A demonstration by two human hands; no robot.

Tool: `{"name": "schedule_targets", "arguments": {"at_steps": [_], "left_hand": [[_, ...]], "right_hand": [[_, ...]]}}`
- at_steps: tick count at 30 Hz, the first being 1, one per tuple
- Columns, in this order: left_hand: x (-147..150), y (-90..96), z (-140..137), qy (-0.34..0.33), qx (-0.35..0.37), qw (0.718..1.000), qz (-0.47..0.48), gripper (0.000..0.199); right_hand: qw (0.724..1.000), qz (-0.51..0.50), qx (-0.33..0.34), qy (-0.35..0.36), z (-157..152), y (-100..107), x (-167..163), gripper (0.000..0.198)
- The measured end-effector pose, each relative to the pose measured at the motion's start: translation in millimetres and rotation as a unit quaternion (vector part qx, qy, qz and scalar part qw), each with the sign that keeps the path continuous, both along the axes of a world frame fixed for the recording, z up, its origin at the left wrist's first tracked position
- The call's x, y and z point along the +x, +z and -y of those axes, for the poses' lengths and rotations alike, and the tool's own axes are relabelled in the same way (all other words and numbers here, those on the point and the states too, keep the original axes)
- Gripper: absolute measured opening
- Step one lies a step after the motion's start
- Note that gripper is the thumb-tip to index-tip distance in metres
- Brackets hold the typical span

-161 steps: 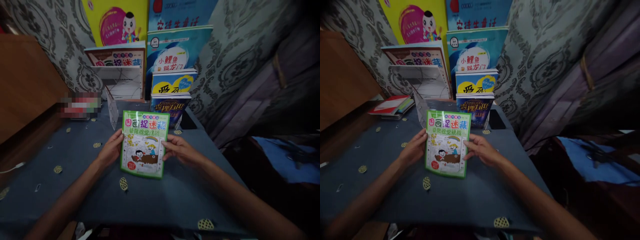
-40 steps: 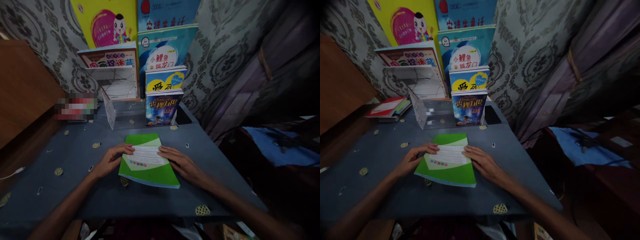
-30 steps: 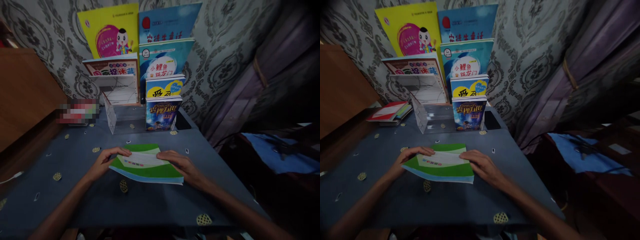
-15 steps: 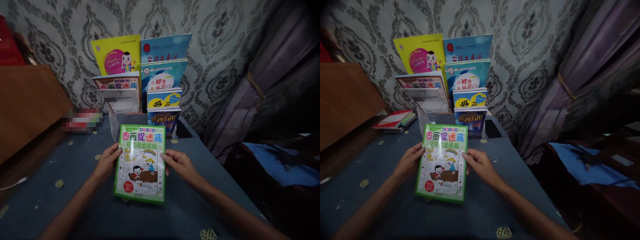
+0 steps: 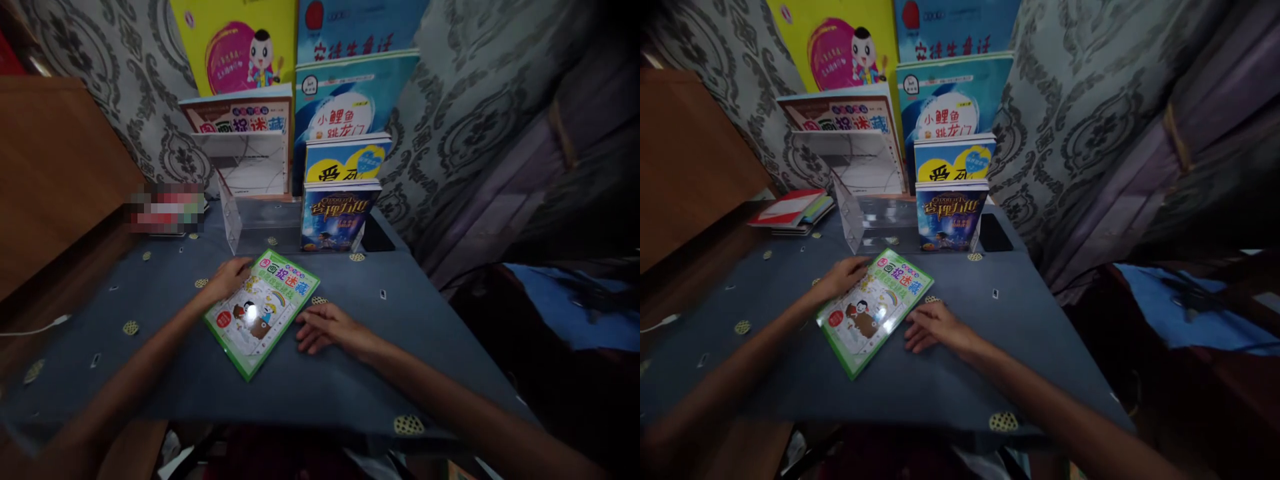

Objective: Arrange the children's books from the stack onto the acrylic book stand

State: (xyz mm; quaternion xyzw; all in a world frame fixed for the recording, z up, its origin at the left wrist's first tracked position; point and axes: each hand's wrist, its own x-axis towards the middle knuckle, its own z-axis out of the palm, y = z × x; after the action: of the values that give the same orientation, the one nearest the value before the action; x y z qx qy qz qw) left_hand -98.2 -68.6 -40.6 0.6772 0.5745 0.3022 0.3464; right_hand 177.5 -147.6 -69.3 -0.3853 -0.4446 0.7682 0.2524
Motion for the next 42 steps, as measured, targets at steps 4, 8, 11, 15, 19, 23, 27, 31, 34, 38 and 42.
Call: {"name": "schedule_targets", "arguments": {"at_steps": [4,8,11,15,19,23,27,31,34,38,42], "left_hand": [[15,8.4,23,-0.023,0.071,0.962,-0.263,0.025],[48,7.4,70,-0.118,0.13,0.902,-0.394,0.027],[69,5.6,96,-0.134,0.149,0.884,-0.423,0.037],[86,8.2,106,-0.124,0.105,0.867,-0.47,0.038],[94,14.2,106,-0.129,0.073,0.856,-0.495,0.029],[93,23.1,104,-0.142,0.06,0.864,-0.479,0.025],[87,29.7,99,-0.139,0.056,0.873,-0.464,0.025],[88,24.3,101,-0.136,0.073,0.87,-0.469,0.026],[88,17.4,105,-0.134,0.092,0.871,-0.464,0.026],[72,14.6,98,-0.137,0.11,0.887,-0.428,0.027],[43,15.7,73,-0.057,0.105,0.889,-0.441,0.026]], "right_hand": [[0.999,0.027,0.044,0.017,-5,-1,9,0.046],[0.974,0.081,0.2,-0.07,-26,-1,18,0.039],[0.919,0.128,0.329,-0.176,-49,-6,19,0.034],[0.885,0.131,0.379,-0.234,-71,-21,16,0.034],[0.889,0.1,0.37,-0.252,-74,-34,17,0.035],[0.889,0.079,0.366,-0.263,-70,-34,21,0.033],[0.885,0.075,0.372,-0.272,-68,-29,22,0.032],[0.872,0.093,0.394,-0.274,-65,-27,20,0.03],[0.863,0.121,0.409,-0.271,-61,-24,20,0.03],[0.849,0.18,0.438,-0.235,-53,-16,20,0.032],[0.851,0.218,0.463,-0.12,-40,-11,17,0.033]]}}
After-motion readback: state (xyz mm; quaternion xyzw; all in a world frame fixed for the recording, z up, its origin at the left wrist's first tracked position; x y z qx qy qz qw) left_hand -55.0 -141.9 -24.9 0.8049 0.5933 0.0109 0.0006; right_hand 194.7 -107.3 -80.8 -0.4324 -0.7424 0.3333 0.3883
